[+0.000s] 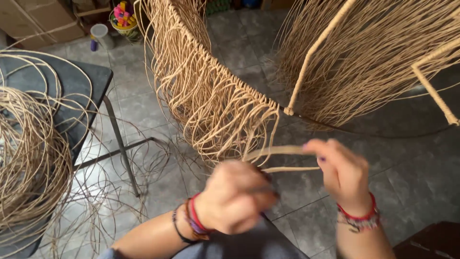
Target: Weaving and tying wicker strands onto a circular frame to create a decorative fringe.
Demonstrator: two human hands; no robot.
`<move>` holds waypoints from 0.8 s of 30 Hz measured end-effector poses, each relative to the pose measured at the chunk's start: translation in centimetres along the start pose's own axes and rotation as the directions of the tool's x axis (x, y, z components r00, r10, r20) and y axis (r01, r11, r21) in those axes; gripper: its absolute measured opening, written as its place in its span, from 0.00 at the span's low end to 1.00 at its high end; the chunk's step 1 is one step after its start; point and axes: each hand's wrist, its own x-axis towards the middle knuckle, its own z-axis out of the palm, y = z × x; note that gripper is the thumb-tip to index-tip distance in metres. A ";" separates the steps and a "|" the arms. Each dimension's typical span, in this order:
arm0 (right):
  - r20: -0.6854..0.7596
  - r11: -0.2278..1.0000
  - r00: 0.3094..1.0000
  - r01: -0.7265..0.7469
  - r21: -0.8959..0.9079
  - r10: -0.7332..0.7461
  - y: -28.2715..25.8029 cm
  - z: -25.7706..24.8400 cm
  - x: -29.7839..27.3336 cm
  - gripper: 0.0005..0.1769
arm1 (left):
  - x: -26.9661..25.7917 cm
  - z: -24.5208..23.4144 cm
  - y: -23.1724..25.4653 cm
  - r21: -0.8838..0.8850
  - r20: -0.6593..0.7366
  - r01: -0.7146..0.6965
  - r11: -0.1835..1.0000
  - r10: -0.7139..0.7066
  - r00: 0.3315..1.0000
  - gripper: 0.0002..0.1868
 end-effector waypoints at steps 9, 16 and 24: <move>-0.179 0.990 0.976 -0.133 -0.040 0.124 0.3 4.6 12.6 0.12 | 0.3 8.2 -7.7 0.245 0.209 0.649 0.720 -0.693 0.690 0.36; 0.180 0.860 0.932 -0.199 -0.471 0.314 3.6 5.5 13.0 0.08 | -3.9 14.0 -12.5 0.434 -0.030 0.612 0.661 -0.669 0.743 0.31; 0.222 0.930 0.975 0.077 -0.360 0.006 3.0 4.8 12.1 0.13 | -5.1 16.0 -15.0 0.519 -0.096 0.598 0.611 -0.654 0.751 0.10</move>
